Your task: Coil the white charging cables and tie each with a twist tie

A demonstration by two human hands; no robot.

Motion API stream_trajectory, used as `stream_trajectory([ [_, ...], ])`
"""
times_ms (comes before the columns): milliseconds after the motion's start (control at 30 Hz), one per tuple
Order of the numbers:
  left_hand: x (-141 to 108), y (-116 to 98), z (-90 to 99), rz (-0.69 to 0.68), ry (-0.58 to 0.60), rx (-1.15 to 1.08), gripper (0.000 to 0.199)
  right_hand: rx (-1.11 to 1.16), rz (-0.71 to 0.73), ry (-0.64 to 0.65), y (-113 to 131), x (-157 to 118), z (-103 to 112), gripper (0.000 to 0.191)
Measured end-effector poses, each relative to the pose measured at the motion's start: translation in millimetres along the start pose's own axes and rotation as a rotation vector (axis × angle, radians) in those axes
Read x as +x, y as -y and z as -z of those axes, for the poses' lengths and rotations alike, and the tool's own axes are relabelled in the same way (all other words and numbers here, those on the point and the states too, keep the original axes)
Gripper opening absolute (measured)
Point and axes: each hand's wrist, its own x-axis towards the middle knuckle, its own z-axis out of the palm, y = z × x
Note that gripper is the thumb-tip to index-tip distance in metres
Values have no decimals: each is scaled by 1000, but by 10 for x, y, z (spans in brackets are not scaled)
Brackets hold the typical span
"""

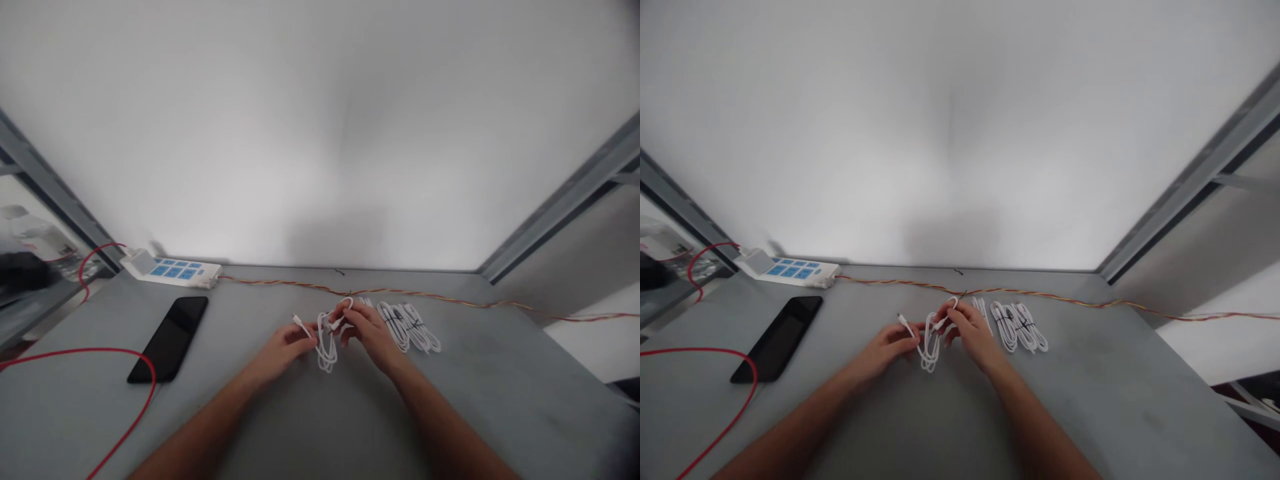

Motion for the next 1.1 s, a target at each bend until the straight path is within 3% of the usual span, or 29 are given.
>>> stream_trajectory([
  [167,24,-19,15,-26,-8,31,29,-363,77,-3,-74,17,1,20],
  [367,14,-9,6,-67,-37,106,23,-926,348,52,-110,-5,8,23],
  [500,12,17,17,-104,-63,115,21,-1175,294,165,-71,-57,-56,26],
  [567,18,17,27,-98,-64,119,22,-1187,296,210,-41,-96,-95,25],
  [700,40,2,41,-49,-95,77,30,-966,289,219,-20,-125,-112,27],
  [800,58,-4,33,12,-148,17,39,-818,186,80,-81,-66,-68,25],
  [900,70,2,22,58,-183,-45,41,-823,108,-62,-173,13,-33,22],
  [1033,77,16,20,59,-194,-63,40,-884,81,36,-250,47,-62,21],
  [1100,72,13,16,49,-202,-31,40,-880,89,17,-267,35,-99,21],
])
